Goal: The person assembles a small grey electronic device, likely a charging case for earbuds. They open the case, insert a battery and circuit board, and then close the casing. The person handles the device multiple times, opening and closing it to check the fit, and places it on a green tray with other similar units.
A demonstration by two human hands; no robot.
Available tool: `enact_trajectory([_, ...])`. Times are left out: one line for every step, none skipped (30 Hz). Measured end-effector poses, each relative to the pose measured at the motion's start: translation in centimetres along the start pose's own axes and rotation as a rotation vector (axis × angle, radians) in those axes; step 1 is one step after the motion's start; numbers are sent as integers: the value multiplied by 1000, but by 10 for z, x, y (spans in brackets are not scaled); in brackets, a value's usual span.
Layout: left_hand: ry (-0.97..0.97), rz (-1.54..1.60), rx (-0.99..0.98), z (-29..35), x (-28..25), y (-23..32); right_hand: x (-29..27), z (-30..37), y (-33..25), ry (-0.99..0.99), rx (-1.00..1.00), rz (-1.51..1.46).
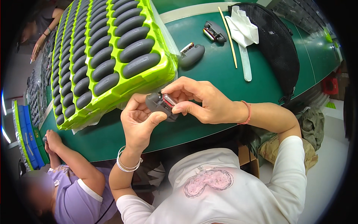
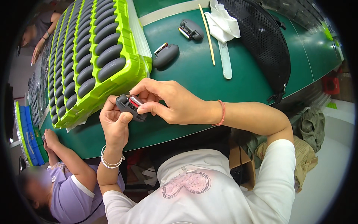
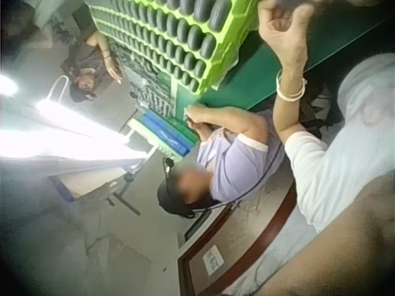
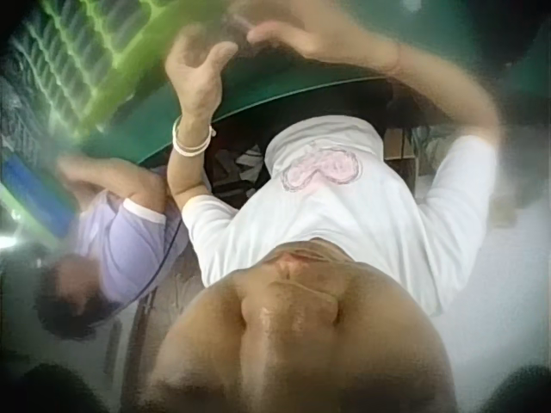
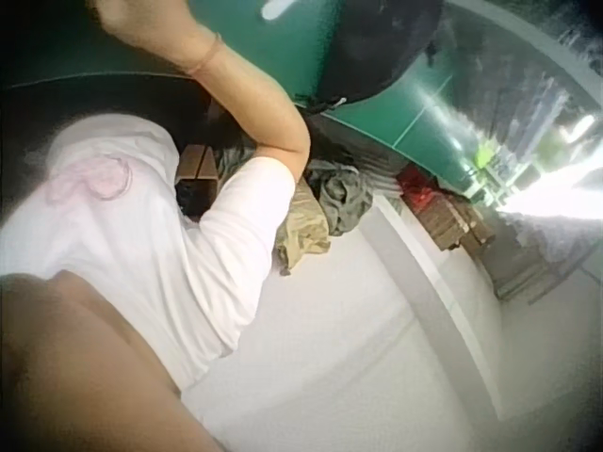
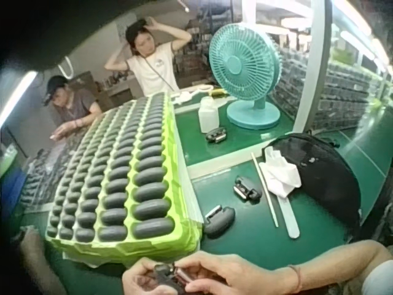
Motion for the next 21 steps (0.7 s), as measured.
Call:
enact_trajectory([5, 24, -1, -1, 1, 0, -1, -1, -1, -5, 21, -21])
enact_trajectory([10, 49, -3, -2, 2, 0, -4, -1, -5, 5, -19, 57])
enact_trajectory([-12, 54, 23, -2, 4, 1, -8, -1, -9, 9, -64, 132])
enact_trajectory([-40, 55, 37, -2, 5, 1, -13, -2, -14, 15, -110, 206])
enact_trajectory([-57, 74, 14, -2, 5, 2, -21, -3, -23, 77, -111, 296])
enact_trajectory([-81, 102, -11, -2, 7, 1, -29, -2, -28, 166, -120, 375])
enact_trajectory([-97, 99, -30, -4, 8, 2, -35, -7, -31, 341, -192, 380])
enact_trajectory([-117, 131, -83, -6, 11, 4, -43, -10, -42, 341, -149, 462])
enact_trajectory([-113, 137, -100, -5, 11, 4, -46, -20, -54, 280, -167, 616])
enact_trajectory([-115, 142, -119, -6, 13, 5, -49, -29, -64, 223, -187, 771])
enact_trajectory([-120, 142, -133, -5, 13, 4, -50, -40, -68, 184, -277, 878])
enact_trajectory([-131, 127, -157, -6, 15, 5, -50, -52, -72, 150, -364, 991])
enact_trajectory([-136, 131, -165, -6, 16, 6, -46, -60, -77, 115, -451, 1103])
enact_trajectory([-140, 136, -173, -6, 16, 7, -42, -67, -80, 71, -421, 1138])
enact_trajectory([-146, 138, -178, -6, 16, 6, -39, -73, -83, 25, -393, 1173])
enact_trajectory([-151, 141, -183, -6, 15, 5, -35, -78, -86, -22, -364, 1208])
enact_trajectory([-156, 144, -187, -6, 14, 5, -34, -84, -89, -46, -396, 1260])
enact_trajectory([-160, 142, -194, -5, 15, 4, -32, -87, -89, -74, -349, 1269])
enact_trajectory([-163, 140, -201, -5, 16, 4, -31, -89, -90, -103, -302, 1279])
enact_trajectory([-166, 138, -208, -4, 16, 5, -30, -91, -89, -131, -256, 1287])
enact_trajectory([-189, 142, -220, -4, 16, 8, -26, -92, -87, -173, -196, 1320])
Point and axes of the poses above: each hand's wrist, its own z-axis away from the middle knuckle, its own x-axis out of the palm, y = z × x, the point moved 3 cm from there along -z, towards the middle knuckle, and after that the axes turned 14 degrees about -y, right-handed, at the moved point
